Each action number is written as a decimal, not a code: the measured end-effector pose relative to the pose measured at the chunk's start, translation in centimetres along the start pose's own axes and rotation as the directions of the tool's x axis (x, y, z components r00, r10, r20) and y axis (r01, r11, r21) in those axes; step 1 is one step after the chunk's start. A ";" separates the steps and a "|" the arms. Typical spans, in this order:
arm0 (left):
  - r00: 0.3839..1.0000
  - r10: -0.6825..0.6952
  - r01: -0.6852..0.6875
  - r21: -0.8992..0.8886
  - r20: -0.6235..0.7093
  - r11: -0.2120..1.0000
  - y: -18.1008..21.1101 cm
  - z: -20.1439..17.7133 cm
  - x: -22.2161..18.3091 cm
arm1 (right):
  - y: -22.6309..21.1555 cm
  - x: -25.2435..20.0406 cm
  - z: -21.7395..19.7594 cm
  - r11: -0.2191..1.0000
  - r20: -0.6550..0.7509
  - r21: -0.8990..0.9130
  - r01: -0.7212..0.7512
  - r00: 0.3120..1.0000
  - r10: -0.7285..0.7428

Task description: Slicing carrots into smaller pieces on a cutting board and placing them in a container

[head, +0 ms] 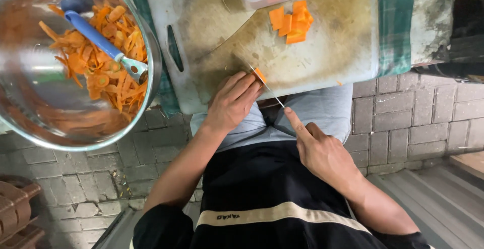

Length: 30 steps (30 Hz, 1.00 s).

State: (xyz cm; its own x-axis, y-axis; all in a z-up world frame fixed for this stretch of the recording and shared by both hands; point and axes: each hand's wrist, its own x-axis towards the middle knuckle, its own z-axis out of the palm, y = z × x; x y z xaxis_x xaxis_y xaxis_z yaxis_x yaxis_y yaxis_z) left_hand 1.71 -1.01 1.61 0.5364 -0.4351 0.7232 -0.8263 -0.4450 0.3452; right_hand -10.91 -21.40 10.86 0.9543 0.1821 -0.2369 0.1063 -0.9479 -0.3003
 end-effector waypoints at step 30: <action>0.999 -0.026 0.026 0.028 -0.029 0.999 -0.3 -0.4 -0.5 | -1.7 3.8 -0.4 0.992 0.166 0.055 -0.109 0.981 0.099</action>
State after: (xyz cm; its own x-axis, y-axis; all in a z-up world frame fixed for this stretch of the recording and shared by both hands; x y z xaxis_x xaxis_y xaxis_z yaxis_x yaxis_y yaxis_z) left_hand 1.64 -0.36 1.42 0.5523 -0.4008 0.7310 -0.8068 -0.4779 0.3475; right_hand -7.38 -19.17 10.90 0.9003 0.1286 -0.4158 -0.0142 -0.9462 -0.3233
